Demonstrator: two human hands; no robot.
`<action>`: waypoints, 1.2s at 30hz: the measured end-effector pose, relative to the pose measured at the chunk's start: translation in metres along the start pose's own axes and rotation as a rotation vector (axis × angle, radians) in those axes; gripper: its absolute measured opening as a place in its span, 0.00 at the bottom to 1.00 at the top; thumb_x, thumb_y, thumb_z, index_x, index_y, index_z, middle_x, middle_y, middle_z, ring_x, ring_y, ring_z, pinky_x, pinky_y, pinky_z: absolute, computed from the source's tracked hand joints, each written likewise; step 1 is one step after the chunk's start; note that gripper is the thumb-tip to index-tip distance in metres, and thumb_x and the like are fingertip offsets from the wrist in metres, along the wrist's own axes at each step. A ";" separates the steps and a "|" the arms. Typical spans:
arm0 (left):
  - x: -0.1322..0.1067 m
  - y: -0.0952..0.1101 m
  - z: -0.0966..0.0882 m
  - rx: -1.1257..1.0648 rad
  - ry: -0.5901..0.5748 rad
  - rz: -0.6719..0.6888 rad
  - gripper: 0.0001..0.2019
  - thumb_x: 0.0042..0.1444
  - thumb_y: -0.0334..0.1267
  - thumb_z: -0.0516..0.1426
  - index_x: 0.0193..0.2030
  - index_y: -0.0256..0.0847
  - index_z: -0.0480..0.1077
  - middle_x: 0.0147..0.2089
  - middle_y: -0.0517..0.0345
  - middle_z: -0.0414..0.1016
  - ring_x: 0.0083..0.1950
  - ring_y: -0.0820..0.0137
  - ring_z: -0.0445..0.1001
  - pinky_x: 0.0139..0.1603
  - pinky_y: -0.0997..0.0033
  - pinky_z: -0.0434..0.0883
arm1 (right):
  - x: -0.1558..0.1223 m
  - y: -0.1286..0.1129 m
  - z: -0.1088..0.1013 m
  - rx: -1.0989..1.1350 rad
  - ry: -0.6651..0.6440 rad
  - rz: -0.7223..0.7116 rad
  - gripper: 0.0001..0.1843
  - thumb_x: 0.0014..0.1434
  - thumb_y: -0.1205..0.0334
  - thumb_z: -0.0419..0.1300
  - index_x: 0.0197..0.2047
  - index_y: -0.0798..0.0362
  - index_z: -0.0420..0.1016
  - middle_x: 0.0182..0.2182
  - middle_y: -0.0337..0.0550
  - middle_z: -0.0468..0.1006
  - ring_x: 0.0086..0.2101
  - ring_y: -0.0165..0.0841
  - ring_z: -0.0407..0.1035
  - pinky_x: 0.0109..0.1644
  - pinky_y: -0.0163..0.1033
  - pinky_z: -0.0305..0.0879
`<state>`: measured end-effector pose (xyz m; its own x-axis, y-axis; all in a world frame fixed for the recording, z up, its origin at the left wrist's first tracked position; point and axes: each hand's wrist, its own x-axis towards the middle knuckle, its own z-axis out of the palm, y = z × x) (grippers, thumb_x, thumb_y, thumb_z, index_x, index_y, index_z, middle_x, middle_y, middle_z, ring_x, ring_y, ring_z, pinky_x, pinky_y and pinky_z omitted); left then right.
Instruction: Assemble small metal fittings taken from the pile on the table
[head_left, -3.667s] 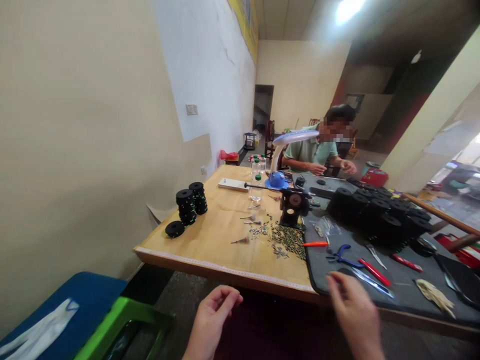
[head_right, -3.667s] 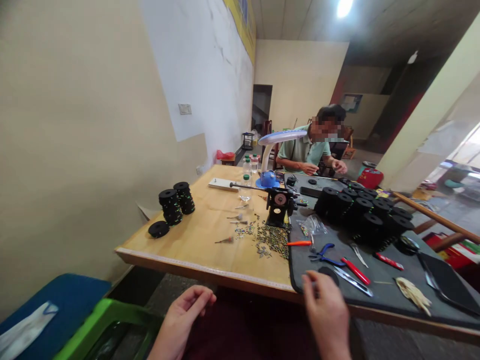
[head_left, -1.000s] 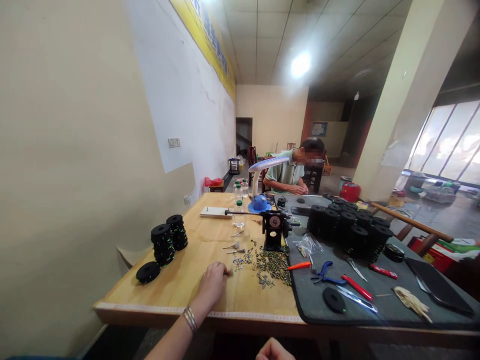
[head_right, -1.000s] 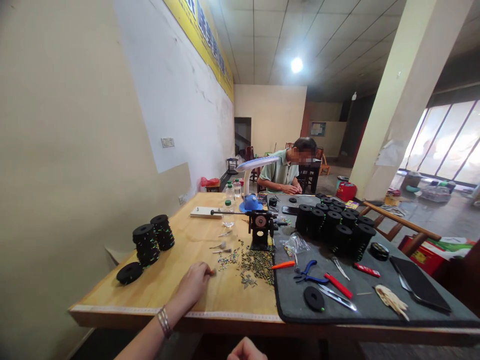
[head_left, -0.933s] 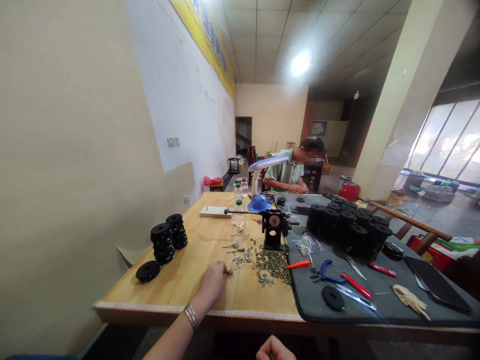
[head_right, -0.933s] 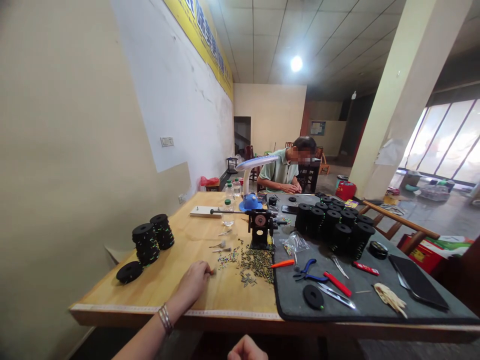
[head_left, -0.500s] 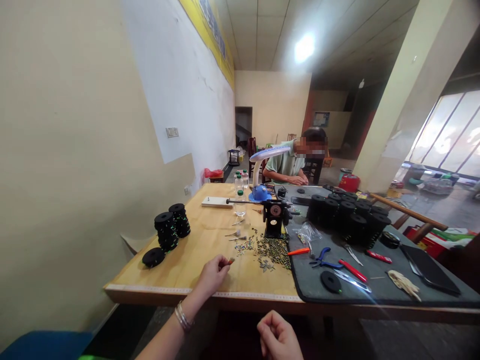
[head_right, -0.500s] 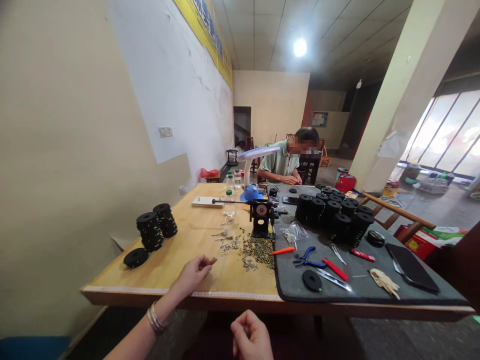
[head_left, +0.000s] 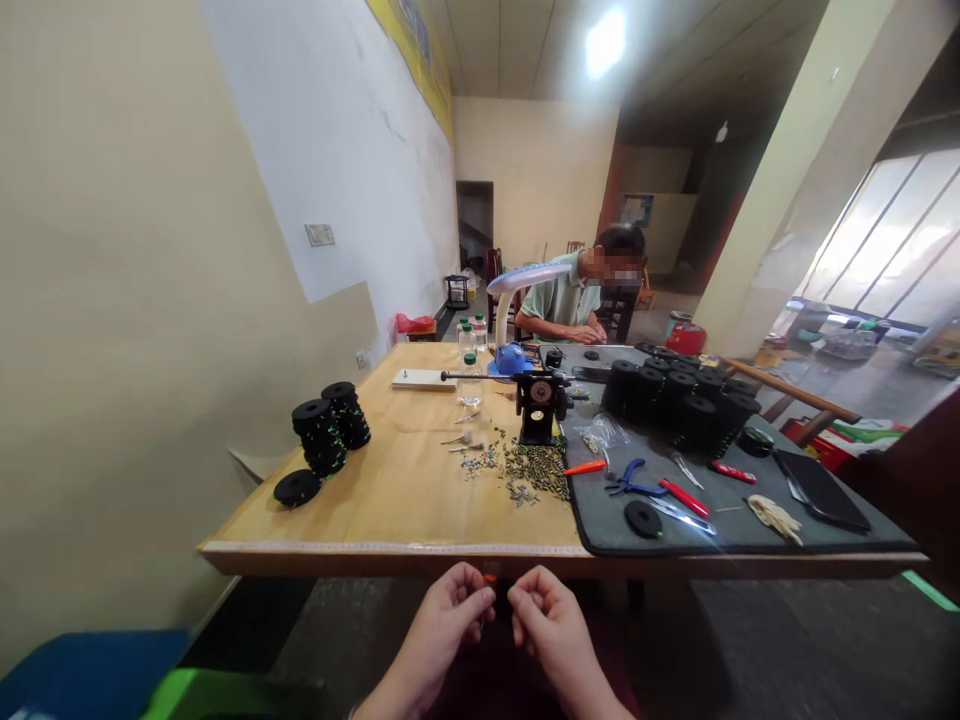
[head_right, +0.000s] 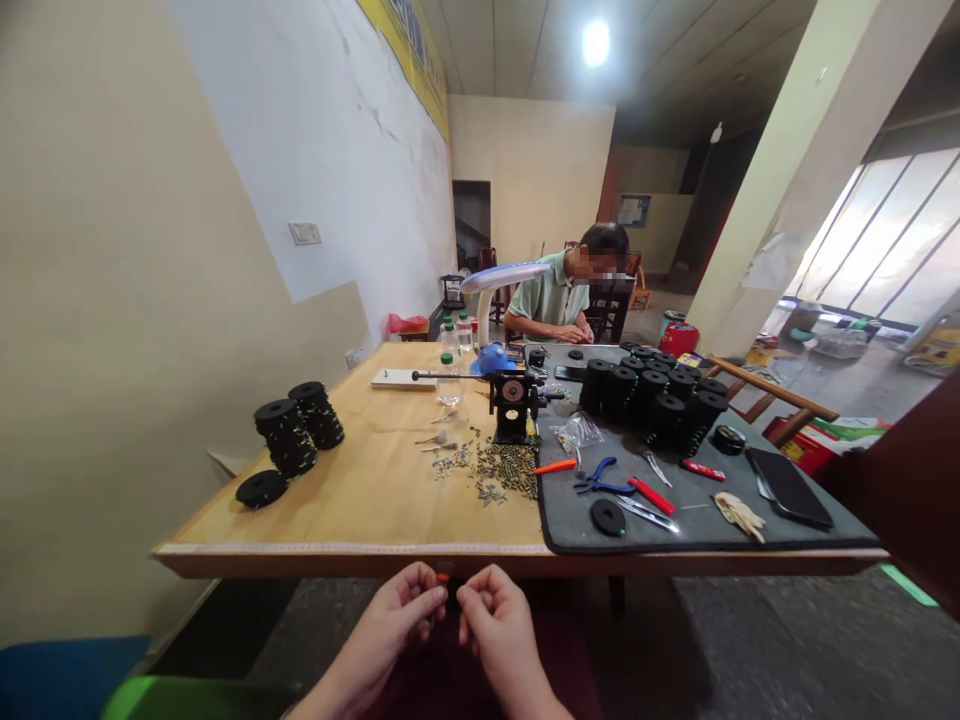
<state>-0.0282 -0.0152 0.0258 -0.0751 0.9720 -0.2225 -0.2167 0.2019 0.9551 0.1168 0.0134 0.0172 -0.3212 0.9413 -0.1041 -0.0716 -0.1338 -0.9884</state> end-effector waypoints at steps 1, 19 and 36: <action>-0.003 -0.003 0.003 -0.001 0.014 0.008 0.14 0.46 0.43 0.63 0.27 0.38 0.63 0.22 0.65 0.67 0.21 0.79 0.61 0.22 0.79 0.58 | -0.001 0.001 0.000 -0.006 0.002 -0.002 0.29 0.46 0.33 0.61 0.26 0.53 0.60 0.12 0.32 0.63 0.14 0.22 0.48 0.18 0.28 0.42; -0.010 -0.018 0.016 0.071 -0.011 0.085 0.14 0.47 0.44 0.62 0.27 0.39 0.62 0.25 0.65 0.63 0.24 0.76 0.62 0.23 0.77 0.62 | -0.004 0.014 -0.007 -0.137 -0.019 -0.042 0.23 0.54 0.41 0.60 0.28 0.55 0.66 0.15 0.34 0.65 0.16 0.25 0.55 0.20 0.30 0.49; -0.009 -0.023 0.018 -0.237 -0.089 -0.117 0.15 0.45 0.41 0.65 0.36 0.37 0.67 0.31 0.61 0.69 0.30 0.75 0.69 0.32 0.74 0.65 | -0.001 0.023 -0.010 0.017 -0.048 0.113 0.26 0.49 0.38 0.61 0.28 0.53 0.61 0.12 0.29 0.63 0.12 0.21 0.48 0.16 0.27 0.43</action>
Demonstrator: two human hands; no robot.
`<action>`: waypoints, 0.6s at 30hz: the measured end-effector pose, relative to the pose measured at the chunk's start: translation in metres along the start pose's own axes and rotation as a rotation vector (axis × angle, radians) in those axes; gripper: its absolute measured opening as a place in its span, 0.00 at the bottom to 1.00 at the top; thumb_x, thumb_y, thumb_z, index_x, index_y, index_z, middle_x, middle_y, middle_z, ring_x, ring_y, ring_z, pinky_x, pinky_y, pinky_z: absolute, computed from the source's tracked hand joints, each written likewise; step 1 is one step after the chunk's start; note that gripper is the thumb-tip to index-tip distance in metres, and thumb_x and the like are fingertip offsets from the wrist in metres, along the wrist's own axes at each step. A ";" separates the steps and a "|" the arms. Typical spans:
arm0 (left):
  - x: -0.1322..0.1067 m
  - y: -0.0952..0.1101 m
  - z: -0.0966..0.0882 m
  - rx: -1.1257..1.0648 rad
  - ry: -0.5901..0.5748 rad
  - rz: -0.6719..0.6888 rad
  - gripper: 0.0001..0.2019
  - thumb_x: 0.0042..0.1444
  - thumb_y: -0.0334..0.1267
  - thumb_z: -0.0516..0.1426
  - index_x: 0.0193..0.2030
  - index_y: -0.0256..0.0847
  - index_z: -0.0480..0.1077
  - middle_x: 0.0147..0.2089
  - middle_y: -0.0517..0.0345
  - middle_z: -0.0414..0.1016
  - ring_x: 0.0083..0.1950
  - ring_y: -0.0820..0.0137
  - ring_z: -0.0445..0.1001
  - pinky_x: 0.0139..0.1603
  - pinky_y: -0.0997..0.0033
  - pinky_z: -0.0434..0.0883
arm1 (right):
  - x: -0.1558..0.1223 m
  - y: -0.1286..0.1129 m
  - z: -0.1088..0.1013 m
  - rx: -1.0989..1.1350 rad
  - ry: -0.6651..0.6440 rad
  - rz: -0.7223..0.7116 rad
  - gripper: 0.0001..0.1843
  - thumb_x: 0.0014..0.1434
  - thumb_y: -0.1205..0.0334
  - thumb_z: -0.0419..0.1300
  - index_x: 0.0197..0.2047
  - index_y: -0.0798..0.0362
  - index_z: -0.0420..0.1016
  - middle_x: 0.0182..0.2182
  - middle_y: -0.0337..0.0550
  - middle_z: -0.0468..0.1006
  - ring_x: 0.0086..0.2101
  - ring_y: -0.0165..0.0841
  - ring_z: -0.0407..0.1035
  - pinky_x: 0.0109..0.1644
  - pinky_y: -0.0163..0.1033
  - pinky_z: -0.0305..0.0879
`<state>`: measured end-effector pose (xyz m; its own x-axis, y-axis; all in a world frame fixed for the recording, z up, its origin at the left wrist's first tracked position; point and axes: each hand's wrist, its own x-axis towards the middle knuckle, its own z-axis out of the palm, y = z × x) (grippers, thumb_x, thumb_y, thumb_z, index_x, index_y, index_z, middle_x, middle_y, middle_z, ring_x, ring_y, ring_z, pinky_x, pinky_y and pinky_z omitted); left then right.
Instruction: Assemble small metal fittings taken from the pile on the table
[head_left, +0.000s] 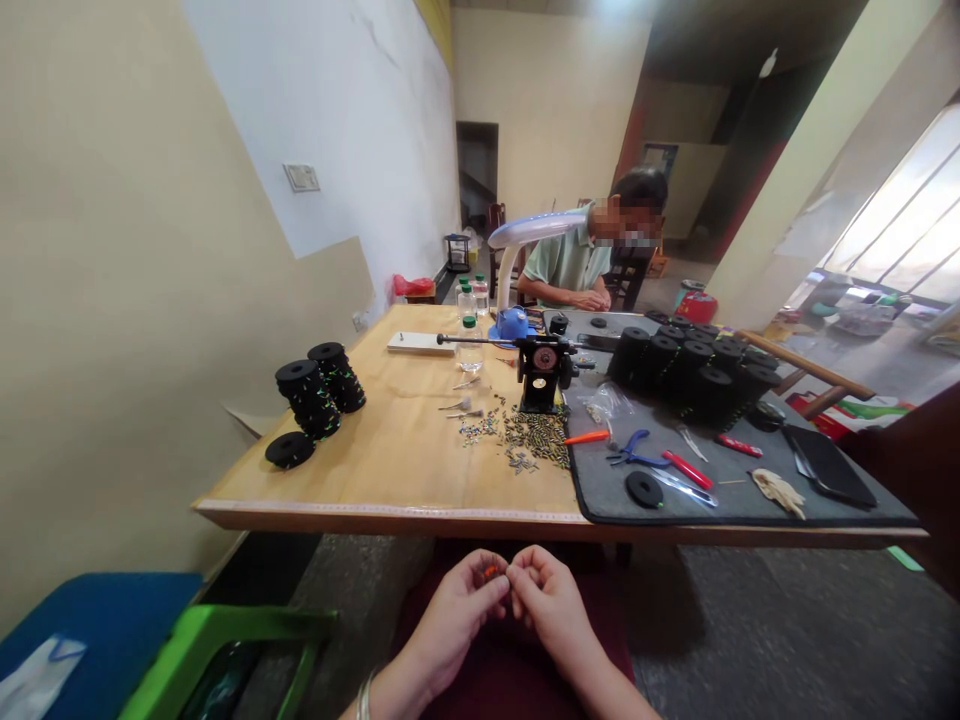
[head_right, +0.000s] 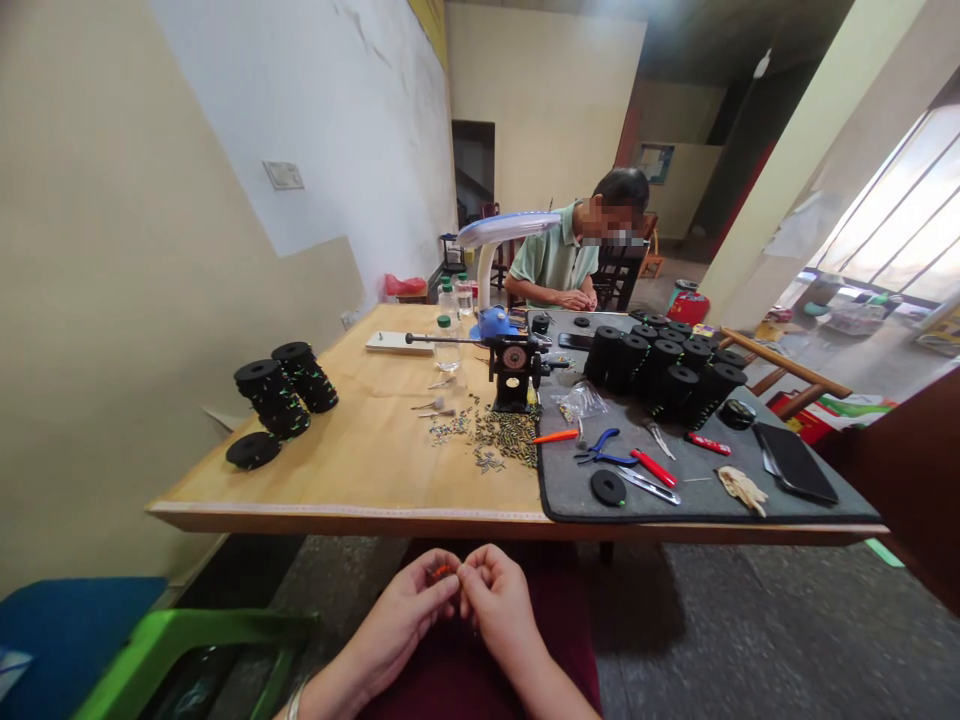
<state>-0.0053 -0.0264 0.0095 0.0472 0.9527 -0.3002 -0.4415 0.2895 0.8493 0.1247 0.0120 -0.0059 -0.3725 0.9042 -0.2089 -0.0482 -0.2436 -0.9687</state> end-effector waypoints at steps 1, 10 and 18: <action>0.000 0.000 0.000 0.018 -0.008 0.007 0.14 0.46 0.41 0.65 0.34 0.37 0.67 0.30 0.61 0.69 0.29 0.75 0.68 0.31 0.74 0.64 | 0.001 0.002 0.000 0.012 -0.009 0.016 0.27 0.48 0.37 0.62 0.28 0.53 0.61 0.12 0.29 0.63 0.12 0.21 0.48 0.15 0.27 0.43; 0.005 -0.006 -0.006 0.102 0.031 0.039 0.14 0.48 0.44 0.63 0.33 0.37 0.66 0.25 0.63 0.68 0.26 0.76 0.64 0.29 0.75 0.61 | -0.007 0.000 -0.001 -0.018 0.006 0.051 0.28 0.47 0.36 0.62 0.27 0.53 0.61 0.12 0.31 0.64 0.12 0.21 0.49 0.16 0.28 0.43; 0.009 -0.010 -0.010 0.154 0.077 0.062 0.14 0.48 0.45 0.62 0.33 0.37 0.66 0.27 0.64 0.65 0.27 0.76 0.63 0.28 0.75 0.64 | -0.013 -0.006 0.001 -0.037 -0.035 0.143 0.25 0.46 0.39 0.61 0.26 0.52 0.60 0.12 0.31 0.65 0.12 0.20 0.47 0.15 0.27 0.39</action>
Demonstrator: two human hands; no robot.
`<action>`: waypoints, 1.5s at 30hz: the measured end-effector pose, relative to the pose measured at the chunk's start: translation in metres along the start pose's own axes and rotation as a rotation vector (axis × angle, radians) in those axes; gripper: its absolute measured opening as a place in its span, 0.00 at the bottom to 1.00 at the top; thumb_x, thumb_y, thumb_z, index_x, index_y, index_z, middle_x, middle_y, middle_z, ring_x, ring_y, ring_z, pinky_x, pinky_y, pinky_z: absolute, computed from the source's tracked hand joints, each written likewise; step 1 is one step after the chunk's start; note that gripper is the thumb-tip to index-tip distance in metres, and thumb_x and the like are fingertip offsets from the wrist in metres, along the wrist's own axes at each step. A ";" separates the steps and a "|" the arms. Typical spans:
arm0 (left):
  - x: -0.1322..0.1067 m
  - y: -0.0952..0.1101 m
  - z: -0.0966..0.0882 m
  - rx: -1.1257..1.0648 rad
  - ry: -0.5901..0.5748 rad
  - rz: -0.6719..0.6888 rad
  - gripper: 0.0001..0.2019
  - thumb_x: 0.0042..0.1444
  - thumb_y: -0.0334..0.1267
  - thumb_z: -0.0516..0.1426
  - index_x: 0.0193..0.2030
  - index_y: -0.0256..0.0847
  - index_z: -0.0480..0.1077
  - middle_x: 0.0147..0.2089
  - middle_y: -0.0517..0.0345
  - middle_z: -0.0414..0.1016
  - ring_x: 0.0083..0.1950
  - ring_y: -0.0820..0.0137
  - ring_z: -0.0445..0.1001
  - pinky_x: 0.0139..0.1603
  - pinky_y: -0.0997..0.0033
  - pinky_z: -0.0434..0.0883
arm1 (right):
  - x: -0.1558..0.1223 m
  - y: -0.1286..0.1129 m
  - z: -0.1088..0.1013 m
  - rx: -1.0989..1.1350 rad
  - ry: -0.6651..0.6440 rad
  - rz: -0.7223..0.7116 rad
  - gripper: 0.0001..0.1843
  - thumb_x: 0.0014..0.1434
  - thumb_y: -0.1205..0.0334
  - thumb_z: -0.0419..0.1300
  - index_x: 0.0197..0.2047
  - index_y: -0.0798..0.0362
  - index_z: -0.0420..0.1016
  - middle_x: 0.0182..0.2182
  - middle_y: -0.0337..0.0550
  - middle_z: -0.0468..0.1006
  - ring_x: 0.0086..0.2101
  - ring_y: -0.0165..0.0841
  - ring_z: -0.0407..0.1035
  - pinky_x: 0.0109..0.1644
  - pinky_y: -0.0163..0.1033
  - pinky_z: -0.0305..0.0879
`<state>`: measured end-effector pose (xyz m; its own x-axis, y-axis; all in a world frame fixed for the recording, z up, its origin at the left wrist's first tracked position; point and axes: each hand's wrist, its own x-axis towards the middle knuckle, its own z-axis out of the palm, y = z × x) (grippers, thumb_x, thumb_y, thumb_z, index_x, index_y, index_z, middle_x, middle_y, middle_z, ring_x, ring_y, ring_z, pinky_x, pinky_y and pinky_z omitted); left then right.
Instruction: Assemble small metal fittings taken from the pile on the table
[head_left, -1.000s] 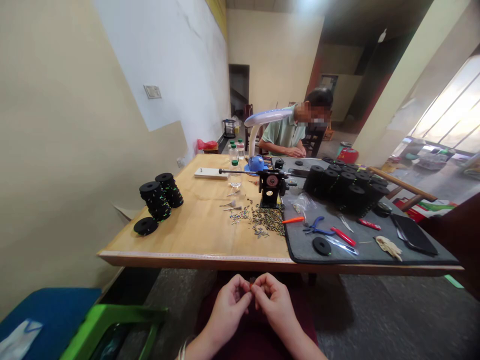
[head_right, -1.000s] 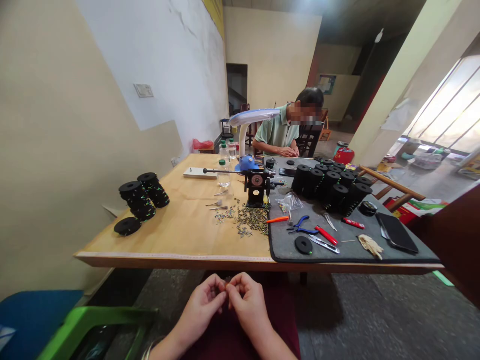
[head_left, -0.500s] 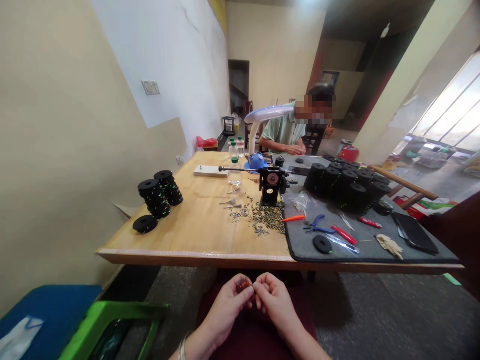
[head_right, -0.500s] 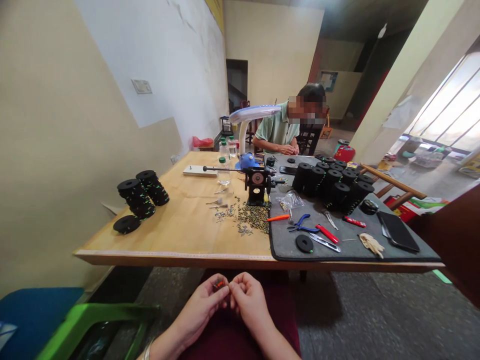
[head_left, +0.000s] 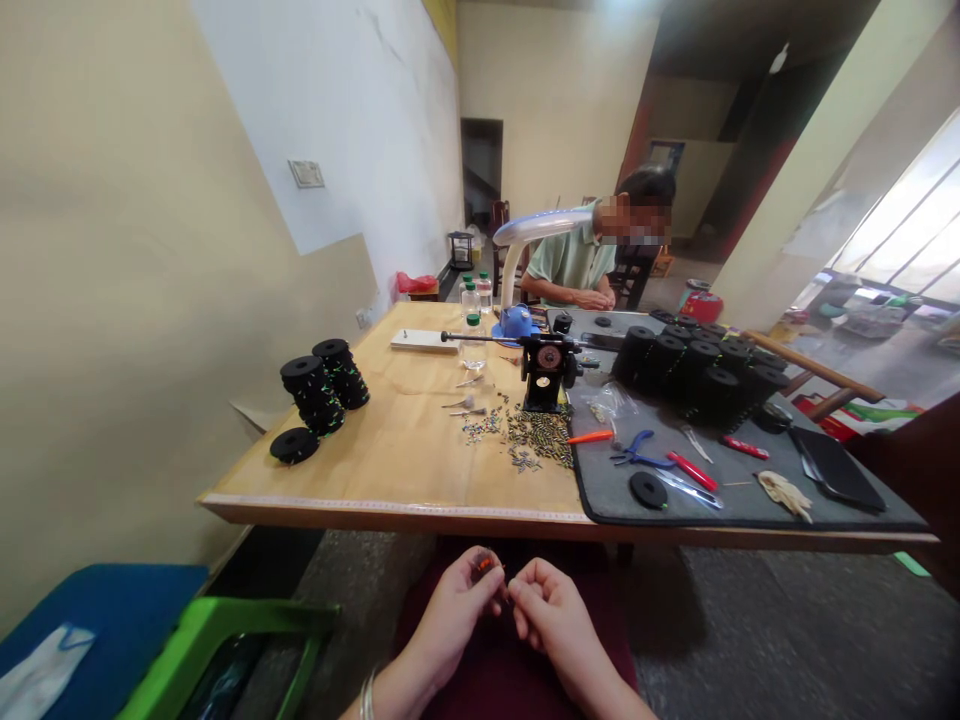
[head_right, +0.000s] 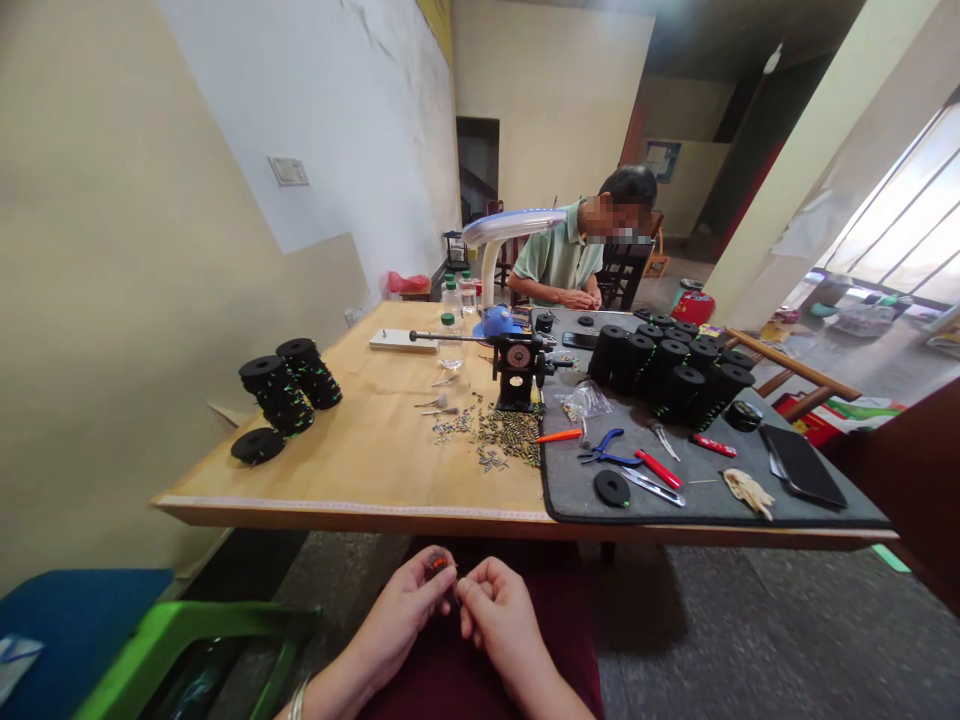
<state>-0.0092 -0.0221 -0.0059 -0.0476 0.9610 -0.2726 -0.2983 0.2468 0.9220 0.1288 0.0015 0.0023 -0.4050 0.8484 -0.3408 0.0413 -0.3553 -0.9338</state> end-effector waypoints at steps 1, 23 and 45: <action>0.000 0.000 0.000 0.004 0.003 0.002 0.15 0.48 0.45 0.62 0.33 0.37 0.66 0.27 0.64 0.65 0.27 0.76 0.64 0.28 0.75 0.64 | 0.000 0.001 0.000 0.002 -0.006 0.005 0.25 0.46 0.39 0.61 0.26 0.52 0.60 0.12 0.31 0.65 0.11 0.20 0.47 0.15 0.27 0.39; -0.007 0.004 0.005 0.258 -0.051 0.109 0.13 0.53 0.46 0.58 0.33 0.38 0.65 0.25 0.62 0.68 0.24 0.74 0.68 0.23 0.76 0.65 | 0.009 0.004 0.000 0.044 0.033 -0.048 0.28 0.45 0.36 0.62 0.31 0.54 0.62 0.11 0.29 0.64 0.12 0.20 0.48 0.15 0.27 0.42; -0.005 0.005 0.004 0.362 -0.016 0.124 0.04 0.52 0.36 0.55 0.31 0.38 0.65 0.25 0.62 0.66 0.26 0.73 0.65 0.29 0.73 0.64 | 0.007 0.001 -0.001 0.098 0.100 -0.106 0.24 0.49 0.40 0.60 0.29 0.52 0.59 0.12 0.26 0.57 0.14 0.22 0.45 0.18 0.29 0.39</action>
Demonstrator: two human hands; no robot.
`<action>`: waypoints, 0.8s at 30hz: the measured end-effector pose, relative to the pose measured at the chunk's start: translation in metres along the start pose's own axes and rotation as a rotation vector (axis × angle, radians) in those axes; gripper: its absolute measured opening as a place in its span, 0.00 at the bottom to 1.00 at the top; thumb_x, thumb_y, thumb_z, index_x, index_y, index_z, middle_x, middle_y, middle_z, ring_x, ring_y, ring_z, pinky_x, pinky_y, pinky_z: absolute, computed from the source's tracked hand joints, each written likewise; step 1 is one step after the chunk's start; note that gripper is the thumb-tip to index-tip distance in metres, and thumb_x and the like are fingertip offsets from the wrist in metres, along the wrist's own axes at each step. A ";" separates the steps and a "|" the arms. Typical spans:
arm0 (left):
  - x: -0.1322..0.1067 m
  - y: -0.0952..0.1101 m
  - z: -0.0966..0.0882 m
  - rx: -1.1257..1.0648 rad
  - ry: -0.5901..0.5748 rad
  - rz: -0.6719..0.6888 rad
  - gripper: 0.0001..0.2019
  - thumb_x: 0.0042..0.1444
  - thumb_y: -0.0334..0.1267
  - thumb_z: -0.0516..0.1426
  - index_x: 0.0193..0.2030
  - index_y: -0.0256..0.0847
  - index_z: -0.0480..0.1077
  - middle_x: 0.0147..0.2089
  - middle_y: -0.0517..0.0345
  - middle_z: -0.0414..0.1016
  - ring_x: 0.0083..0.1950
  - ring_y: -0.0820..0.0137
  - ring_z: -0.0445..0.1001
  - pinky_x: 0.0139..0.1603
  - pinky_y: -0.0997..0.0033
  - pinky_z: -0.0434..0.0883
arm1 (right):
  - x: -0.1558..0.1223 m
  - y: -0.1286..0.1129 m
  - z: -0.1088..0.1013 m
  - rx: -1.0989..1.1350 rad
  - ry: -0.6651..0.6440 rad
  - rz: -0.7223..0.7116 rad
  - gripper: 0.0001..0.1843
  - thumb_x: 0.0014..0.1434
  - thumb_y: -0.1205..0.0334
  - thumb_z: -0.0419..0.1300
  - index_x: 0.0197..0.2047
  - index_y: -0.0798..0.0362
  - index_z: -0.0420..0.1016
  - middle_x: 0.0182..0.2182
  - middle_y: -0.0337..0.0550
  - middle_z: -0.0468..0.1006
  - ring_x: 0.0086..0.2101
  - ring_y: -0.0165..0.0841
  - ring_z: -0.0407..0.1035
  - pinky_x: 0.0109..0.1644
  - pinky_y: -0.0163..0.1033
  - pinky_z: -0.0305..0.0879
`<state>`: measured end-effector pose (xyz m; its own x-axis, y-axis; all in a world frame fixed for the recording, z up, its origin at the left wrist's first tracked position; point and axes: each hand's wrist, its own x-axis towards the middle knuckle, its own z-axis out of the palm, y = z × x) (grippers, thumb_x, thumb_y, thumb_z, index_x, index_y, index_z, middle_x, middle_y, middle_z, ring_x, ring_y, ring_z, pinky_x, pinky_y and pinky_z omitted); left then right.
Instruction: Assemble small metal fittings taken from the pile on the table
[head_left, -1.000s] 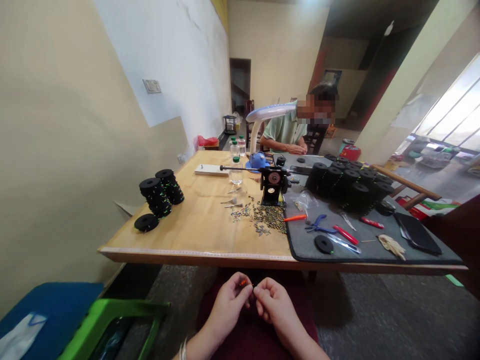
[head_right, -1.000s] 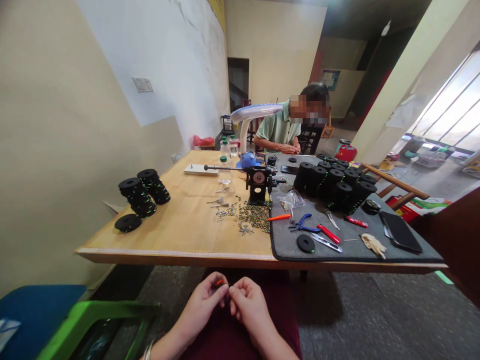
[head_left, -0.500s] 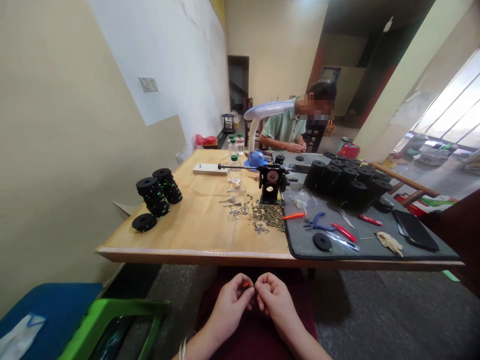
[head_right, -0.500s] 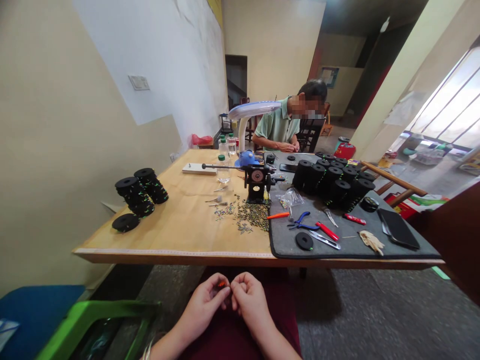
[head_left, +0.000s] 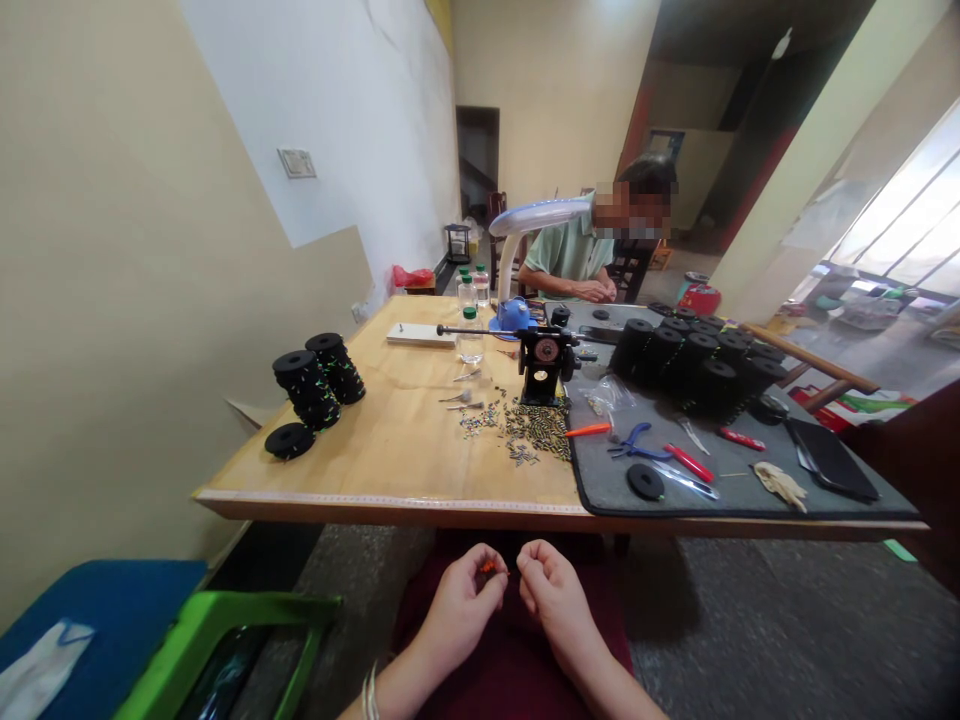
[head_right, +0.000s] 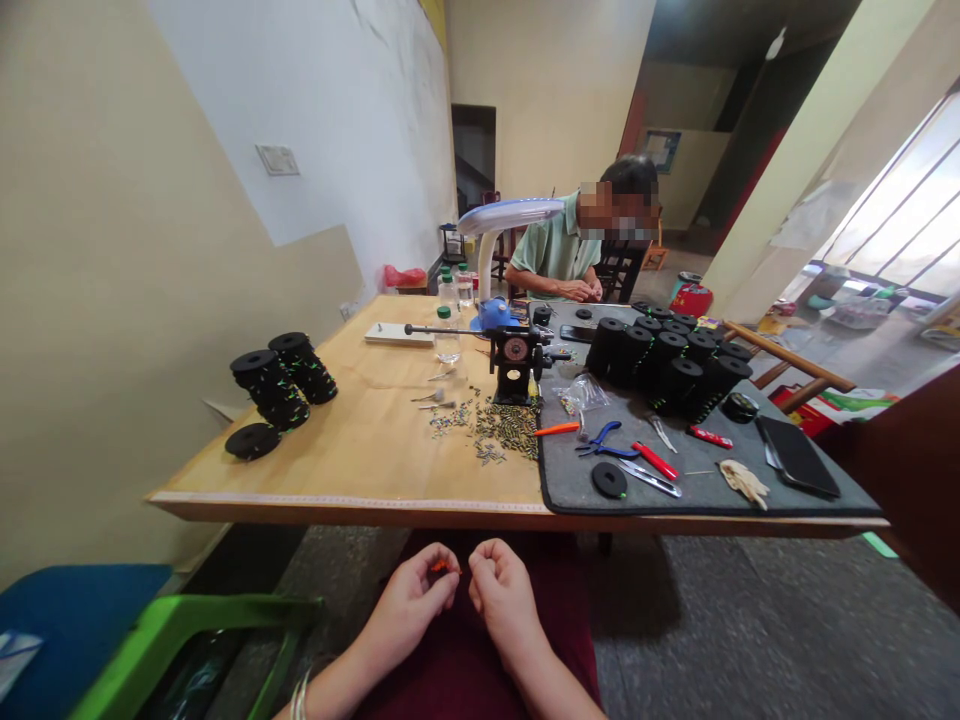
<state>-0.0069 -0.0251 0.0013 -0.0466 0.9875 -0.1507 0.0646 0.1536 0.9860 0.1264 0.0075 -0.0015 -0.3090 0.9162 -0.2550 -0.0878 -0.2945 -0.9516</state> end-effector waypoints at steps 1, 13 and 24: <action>0.000 0.001 0.000 0.035 0.019 0.024 0.04 0.52 0.36 0.55 0.30 0.38 0.66 0.26 0.61 0.67 0.28 0.72 0.65 0.31 0.73 0.65 | 0.000 0.000 0.000 0.003 -0.005 -0.007 0.24 0.49 0.40 0.60 0.29 0.52 0.59 0.12 0.27 0.56 0.15 0.22 0.45 0.19 0.29 0.39; -0.002 0.010 -0.001 -0.051 0.073 0.019 0.09 0.49 0.41 0.61 0.28 0.37 0.73 0.28 0.55 0.73 0.32 0.68 0.69 0.35 0.72 0.65 | -0.002 0.000 -0.001 0.061 -0.133 0.029 0.23 0.51 0.41 0.60 0.33 0.53 0.61 0.16 0.28 0.56 0.18 0.24 0.44 0.21 0.31 0.38; 0.005 0.008 -0.006 -0.177 0.183 0.009 0.14 0.49 0.47 0.61 0.30 0.37 0.69 0.22 0.66 0.61 0.24 0.76 0.57 0.26 0.76 0.58 | -0.004 -0.003 -0.003 -0.285 -0.107 -0.128 0.05 0.44 0.61 0.52 0.22 0.52 0.58 0.18 0.32 0.56 0.21 0.26 0.48 0.24 0.33 0.44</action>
<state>-0.0127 -0.0192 0.0089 -0.2278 0.9633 -0.1421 -0.1087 0.1199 0.9868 0.1304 0.0054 0.0024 -0.4119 0.9026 -0.1252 0.1312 -0.0772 -0.9883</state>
